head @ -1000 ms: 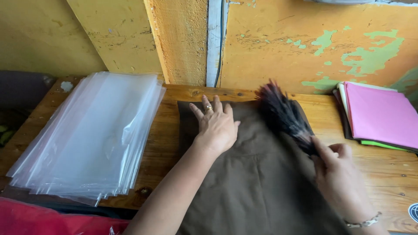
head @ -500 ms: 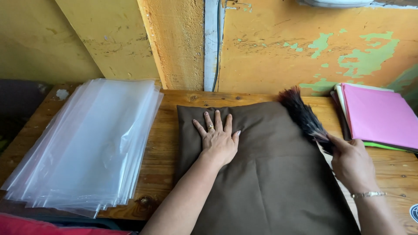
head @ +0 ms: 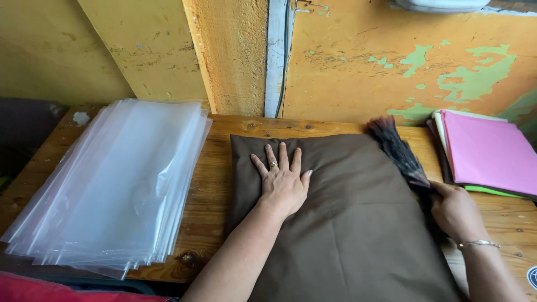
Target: The person uses a feather duster to clean a brown cushion placed on a wooden table. They hold the cushion with their left hand while brushing the surface with the duster in their right hand, covering the entire area. The person briefly lifts and repositions the cushion to continue cleaning.
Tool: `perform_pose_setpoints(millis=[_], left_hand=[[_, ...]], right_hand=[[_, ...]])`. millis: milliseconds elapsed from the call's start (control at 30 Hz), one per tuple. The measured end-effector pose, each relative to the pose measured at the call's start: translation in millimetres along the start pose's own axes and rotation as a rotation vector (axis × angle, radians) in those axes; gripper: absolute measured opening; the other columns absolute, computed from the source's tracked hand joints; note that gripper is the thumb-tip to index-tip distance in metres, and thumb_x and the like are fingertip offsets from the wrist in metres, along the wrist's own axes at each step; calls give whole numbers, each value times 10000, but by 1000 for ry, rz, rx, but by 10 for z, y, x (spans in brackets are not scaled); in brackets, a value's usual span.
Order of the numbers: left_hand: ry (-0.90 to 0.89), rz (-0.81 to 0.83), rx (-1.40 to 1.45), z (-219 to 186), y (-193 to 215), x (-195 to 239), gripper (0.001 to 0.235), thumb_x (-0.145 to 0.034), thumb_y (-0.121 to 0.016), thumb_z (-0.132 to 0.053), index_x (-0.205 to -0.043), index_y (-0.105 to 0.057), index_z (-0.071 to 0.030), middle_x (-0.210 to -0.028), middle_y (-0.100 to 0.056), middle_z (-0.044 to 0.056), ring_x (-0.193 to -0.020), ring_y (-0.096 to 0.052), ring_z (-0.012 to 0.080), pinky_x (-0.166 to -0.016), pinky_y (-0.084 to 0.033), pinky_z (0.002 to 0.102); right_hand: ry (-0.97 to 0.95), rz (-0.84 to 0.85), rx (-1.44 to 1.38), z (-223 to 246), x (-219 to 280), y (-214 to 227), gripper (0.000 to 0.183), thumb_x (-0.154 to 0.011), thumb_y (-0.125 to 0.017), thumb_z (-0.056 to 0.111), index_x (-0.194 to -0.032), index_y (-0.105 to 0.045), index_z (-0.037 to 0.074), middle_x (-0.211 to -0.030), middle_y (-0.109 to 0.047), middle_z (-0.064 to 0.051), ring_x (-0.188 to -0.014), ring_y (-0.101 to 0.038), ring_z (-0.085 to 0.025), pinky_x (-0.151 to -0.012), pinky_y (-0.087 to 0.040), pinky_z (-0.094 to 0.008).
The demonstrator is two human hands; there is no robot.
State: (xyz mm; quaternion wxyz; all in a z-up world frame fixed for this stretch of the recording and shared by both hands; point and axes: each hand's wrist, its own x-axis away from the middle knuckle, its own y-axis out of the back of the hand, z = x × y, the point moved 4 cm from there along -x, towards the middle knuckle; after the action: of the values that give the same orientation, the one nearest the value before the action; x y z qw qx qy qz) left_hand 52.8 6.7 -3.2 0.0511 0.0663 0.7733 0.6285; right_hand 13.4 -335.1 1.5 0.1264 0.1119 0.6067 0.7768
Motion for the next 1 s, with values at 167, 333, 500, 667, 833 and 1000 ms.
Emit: perform_pose_setpoints(millis=[167, 333, 500, 667, 833, 1000], left_hand=[[-15, -12, 11, 21, 34, -11, 655, -912, -191, -527, -1453, -219, -160, -1506, -141, 220, -1364, -72, 501, -1007, 18, 742], [-14, 188, 142, 71, 286, 22, 820, -838, -225, -673, -1467, -198, -147, -1492, -193, 193, -1387, -88, 449, -1048, -11, 698], [-66, -83, 153, 58, 342, -84, 193, -754, -472, -46, -829, -649, -27, -892, -656, 174, -1077, -531, 438, -1028, -234, 686], [-103, -493, 143, -172, 582, 193, 120, -799, -555, -139, -727, -627, -75, -681, -663, 117, -709, -624, 333, -719, -428, 471], [-127, -233, 58, -230, 603, 546, 213, -749, -487, -56, -617, -654, -73, -630, -652, 144, -620, -624, 337, -634, -473, 449], [-12, -137, 70, -112, 791, 709, 385, -842, -554, -402, -957, -613, -39, -911, -634, 174, -1019, -579, 382, -844, -430, 528]], right_hand=[[-72, 40, -503, 356, 310, 140, 401, -814, -648, 195, -1188, -631, 50, -1006, -695, -147, -926, -607, -244, -811, -428, -317], [69, 193, -331, 344, 280, -228, 635, -649, -760, 178, -1247, -551, 132, -1047, -723, -102, -973, -667, -222, -835, -474, -301], [273, -281, 18, 498, 52, 73, 355, -672, -598, 137, -1026, -624, 126, -891, -534, -140, -901, -561, -368, -729, -472, -470], [541, -547, -201, 1025, -213, 615, 469, -695, -542, 41, -1151, -650, 70, -972, -485, -233, -908, -510, -411, -809, -441, -439], [774, -583, -305, 1653, -64, 800, 643, -615, -510, 47, -1249, -616, 60, -1173, -479, -227, -1043, -504, -400, -922, -420, -436], [444, -72, -187, 1881, 675, 432, 589, -765, -637, 162, -1323, -462, 241, -1036, -469, -171, -823, -609, -536, -729, -546, -585]])
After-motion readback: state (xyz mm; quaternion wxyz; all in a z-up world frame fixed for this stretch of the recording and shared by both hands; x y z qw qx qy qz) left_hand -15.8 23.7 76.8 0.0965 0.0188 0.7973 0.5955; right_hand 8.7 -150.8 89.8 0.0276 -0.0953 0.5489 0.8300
